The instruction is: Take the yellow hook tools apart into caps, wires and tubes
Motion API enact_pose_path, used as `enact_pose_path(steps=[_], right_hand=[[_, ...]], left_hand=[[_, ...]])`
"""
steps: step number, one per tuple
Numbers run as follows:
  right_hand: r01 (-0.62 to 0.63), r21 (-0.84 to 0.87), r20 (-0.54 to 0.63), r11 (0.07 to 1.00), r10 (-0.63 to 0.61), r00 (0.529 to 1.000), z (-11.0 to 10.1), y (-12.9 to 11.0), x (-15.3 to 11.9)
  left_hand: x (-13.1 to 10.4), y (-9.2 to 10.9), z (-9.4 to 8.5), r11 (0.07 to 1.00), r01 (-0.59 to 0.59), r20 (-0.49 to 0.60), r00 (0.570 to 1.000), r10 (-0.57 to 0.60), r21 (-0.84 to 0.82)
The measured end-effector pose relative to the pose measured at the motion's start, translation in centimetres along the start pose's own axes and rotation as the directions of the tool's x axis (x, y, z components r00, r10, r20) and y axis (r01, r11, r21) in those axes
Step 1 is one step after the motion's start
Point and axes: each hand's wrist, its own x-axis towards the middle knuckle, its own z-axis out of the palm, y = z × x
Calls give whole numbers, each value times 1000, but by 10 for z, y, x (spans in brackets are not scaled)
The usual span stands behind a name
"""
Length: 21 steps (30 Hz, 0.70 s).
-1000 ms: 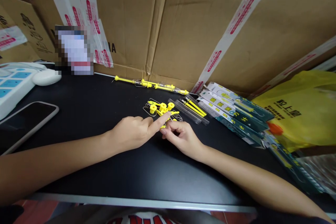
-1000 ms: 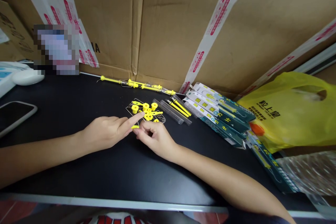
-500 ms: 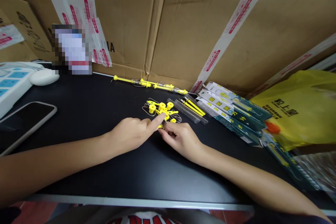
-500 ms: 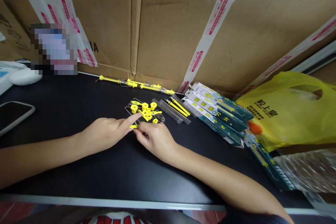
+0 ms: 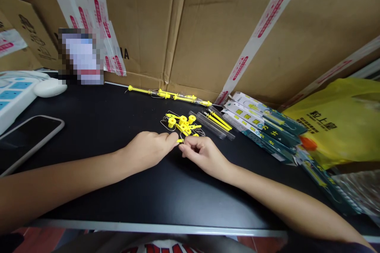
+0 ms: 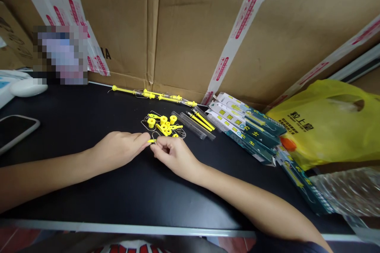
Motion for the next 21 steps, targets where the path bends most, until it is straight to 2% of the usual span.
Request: enact_pose_path(steps=[2,4,6,8,9,10,11,12,13,15,18,21], right_hand=[[5,4,-5,1000,-5,1000,-2,0,0],[32,-97,-40,995,-36,999,-3,-1,0],[58,-229,-75,972,-77,994,-2,-3,-2],[87,-310,-49,947,-107,993,3,-5,-7],[111,-326,-10,939,-120,993,6,-6,-9],[144,-324,43,935,-137,990,9,-7,-12],[183,-316,98,931,-159,982,10,-8,-14],[208,-308,125,928,-177,976,11,-8,-15],[215,-307,122,927,-186,975,10,-8,-15],[169,-319,56,933,-160,986,4,-5,-11],[91,-346,-34,934,-110,993,-8,4,-1],[55,-377,-68,925,-87,994,-16,11,7]], left_hand=[[0,2,-1,1000,10,-5,1000,-10,-13],[1,4,-2,1000,23,3,1000,-23,-13],[2,1,-3,1000,25,50,998,-24,-18],[5,-9,-6,997,77,128,989,-75,-10],[7,-16,-9,987,161,157,974,-162,20],[9,-24,-12,957,283,172,941,-291,71],[11,-32,-16,919,380,152,907,-393,105],[13,-38,-19,893,434,105,889,-446,115],[14,-43,-21,891,442,77,889,-451,105],[14,-46,-21,908,413,100,903,-419,75],[12,-40,-14,928,371,177,912,-371,31],[10,-35,-8,933,359,155,921,-357,14]])
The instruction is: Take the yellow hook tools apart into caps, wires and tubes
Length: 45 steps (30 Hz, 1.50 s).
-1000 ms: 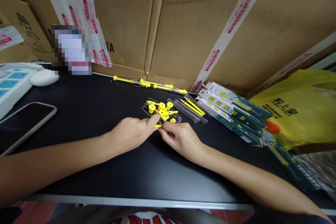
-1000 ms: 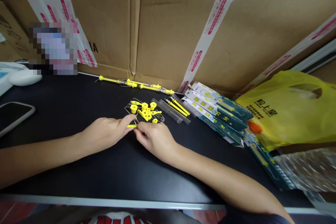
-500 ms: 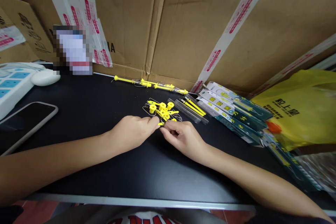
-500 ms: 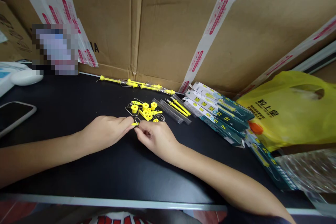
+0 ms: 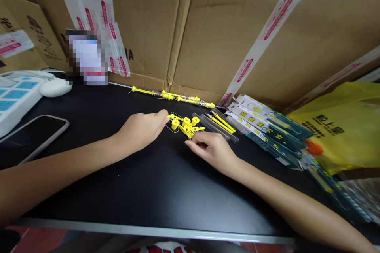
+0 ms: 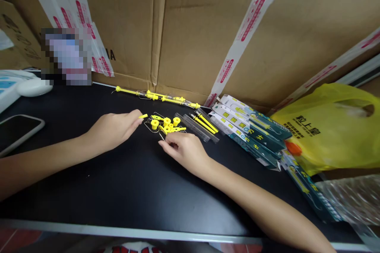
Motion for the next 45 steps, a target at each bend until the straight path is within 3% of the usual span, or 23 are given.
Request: enact_pose_path(steps=[8,14,24,31,35,42,45], right_hand=[[-207,-286,-112,936,182,977,-29,27,15],[-220,-454,45,863,269,962,-37,43,19],[-225,-245,89,943,253,963,-28,34,20],[-245,-408,-31,879,255,966,-14,31,17],[-212,-470,-32,857,223,974,-5,33,15],[-173,-476,-75,862,157,985,-6,28,14],[-107,-344,-40,933,99,994,-7,15,10]], left_hand=[[-2,1,4,995,-82,-37,996,80,-49],[-5,3,9,983,-147,-67,988,140,-108],[-8,6,13,969,-228,-86,972,220,-99],[-9,8,16,961,-254,-117,964,241,-114],[-8,9,16,952,-263,-109,963,248,-156],[-8,9,18,936,-283,-118,958,263,-210],[-8,8,20,927,-324,-128,944,304,-189]])
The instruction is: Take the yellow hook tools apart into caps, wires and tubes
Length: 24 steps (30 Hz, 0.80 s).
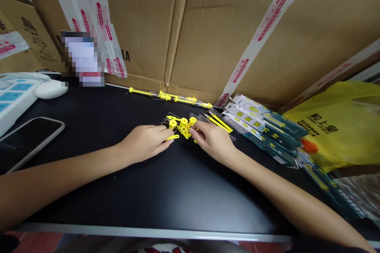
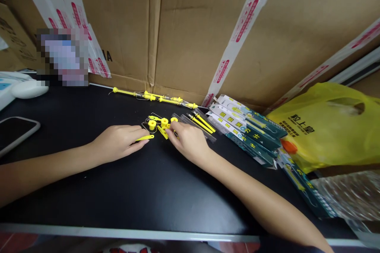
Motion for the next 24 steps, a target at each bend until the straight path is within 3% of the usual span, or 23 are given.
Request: enact_pose_path(steps=[4,7,10,14,17,21,24], right_hand=[[90,296,98,951,-124,987,-4,-18,-11],[61,452,187,890,-162,969,-3,-26,-18],[-1,608,204,794,-156,966,0,-28,-20],[-86,776,167,625,-73,983,5,-22,-14],[-149,850,147,505,43,988,9,-15,-8],[-194,922,151,334,153,977,13,-8,-2],[-225,942,188,250,165,968,14,-10,-3]], left_hand=[[-2,0,1,991,-134,-31,990,135,29],[-3,3,0,969,-238,-45,969,241,69],[-3,5,-3,970,-239,-56,969,241,42],[0,-1,-7,985,-60,-158,987,35,-161],[2,-9,-7,909,85,-230,954,-192,-407],[7,-16,-1,637,139,-200,880,-430,-758],[10,-16,3,427,161,-70,877,-476,-889]])
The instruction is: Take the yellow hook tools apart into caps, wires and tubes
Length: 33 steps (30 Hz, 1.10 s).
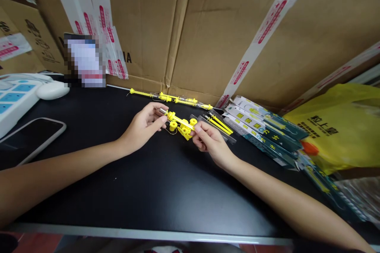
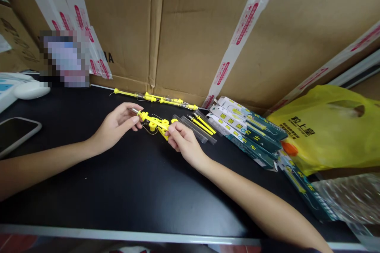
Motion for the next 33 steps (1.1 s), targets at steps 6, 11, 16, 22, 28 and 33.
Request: enact_pose_path(steps=[6,11,16,22,28,33], right_hand=[[-49,-21,89,999,50,995,5,0,-5],[-42,-8,171,999,42,984,4,2,-6],[-42,34,215,999,33,976,5,-2,-6],[-1,18,190,1000,-3,982,7,-2,-4],[124,-124,88,985,-113,990,0,2,1],[300,-525,59,797,-318,946,-9,9,6]], left_hand=[[1,1,6,990,80,57,996,-73,-120],[0,-1,9,967,149,104,986,-130,-209],[-2,-3,10,951,184,144,978,-152,-247],[-4,-3,12,951,183,170,975,-143,-248],[1,3,5,946,121,1,992,-127,-302],[7,2,-1,950,92,-151,978,-142,-299]])
